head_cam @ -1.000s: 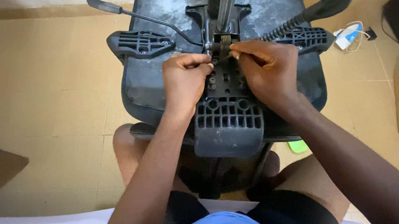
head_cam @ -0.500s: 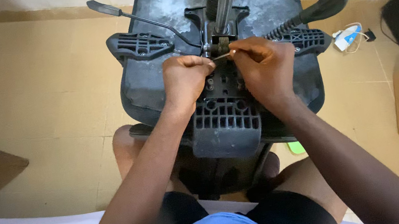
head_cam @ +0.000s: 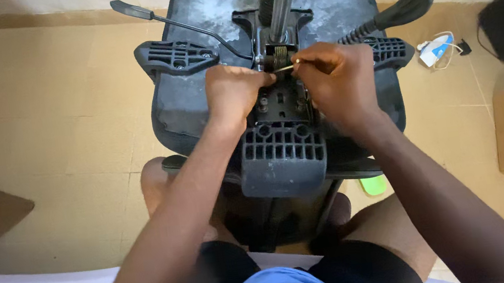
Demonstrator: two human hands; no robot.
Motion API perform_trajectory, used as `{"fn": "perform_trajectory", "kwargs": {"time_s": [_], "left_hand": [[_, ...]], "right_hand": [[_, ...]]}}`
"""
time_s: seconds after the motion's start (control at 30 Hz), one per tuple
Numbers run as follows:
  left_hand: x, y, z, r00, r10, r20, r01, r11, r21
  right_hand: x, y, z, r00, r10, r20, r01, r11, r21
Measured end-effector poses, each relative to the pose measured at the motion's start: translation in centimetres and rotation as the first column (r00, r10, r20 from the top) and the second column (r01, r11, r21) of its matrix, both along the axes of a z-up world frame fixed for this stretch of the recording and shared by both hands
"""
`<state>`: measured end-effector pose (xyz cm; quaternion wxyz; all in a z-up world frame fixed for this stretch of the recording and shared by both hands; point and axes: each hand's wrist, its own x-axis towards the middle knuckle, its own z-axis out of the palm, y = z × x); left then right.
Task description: The person uses an Allen key to tighten bolts on the underside of an office chair base, then flips the chair upright and attaches the seat back to the base. The person continues to tighten fasteners on the seat-back attachment.
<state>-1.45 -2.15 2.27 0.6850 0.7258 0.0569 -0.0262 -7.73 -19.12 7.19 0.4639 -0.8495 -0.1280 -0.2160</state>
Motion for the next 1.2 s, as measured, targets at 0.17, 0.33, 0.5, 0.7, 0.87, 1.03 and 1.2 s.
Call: {"fn": "perform_trajectory", "kwargs": {"time_s": [0.17,0.33,0.5,0.7,0.87,1.03,1.2], "left_hand": [[0.2,0.3,-0.2,0.996,-0.035,-0.081,0.027,0.996,-0.090],[-0.9,1.1,0.5,0.993,-0.111,-0.030,0.100,0.962,-0.254],[-1.8,3.0,3.0,0.986,-0.160,-0.038,0.154,0.979,-0.133],[-2.1,3.2,5.0,0.967,-0.254,-0.013,0.248,0.954,-0.170],[-1.9,2.5,4.9,0.955,-0.285,-0.083,0.248,0.920,-0.304],[-1.6,2.3,4.0,0.951,-0.287,-0.112,0.236,0.913,-0.333],[-1.4,2.3,3.2,0.950,-0.299,-0.093,0.250,0.903,-0.349]], "right_hand": [[0.3,0.2,0.7,0.985,0.026,-0.173,0.020,0.965,0.260],[0.2,-1.3,1.4,0.990,0.125,-0.069,-0.086,0.904,0.418],[0.9,-2.8,3.2,0.982,0.181,-0.046,-0.162,0.949,0.269],[0.9,-2.5,5.5,0.903,0.342,-0.260,-0.318,0.939,0.130],[1.2,-1.3,6.5,0.870,0.318,-0.376,-0.392,0.909,-0.138],[1.7,-0.7,6.7,0.864,0.332,-0.379,-0.406,0.904,-0.132],[2.1,-0.5,6.4,0.881,0.316,-0.352,-0.426,0.853,-0.301]]}}
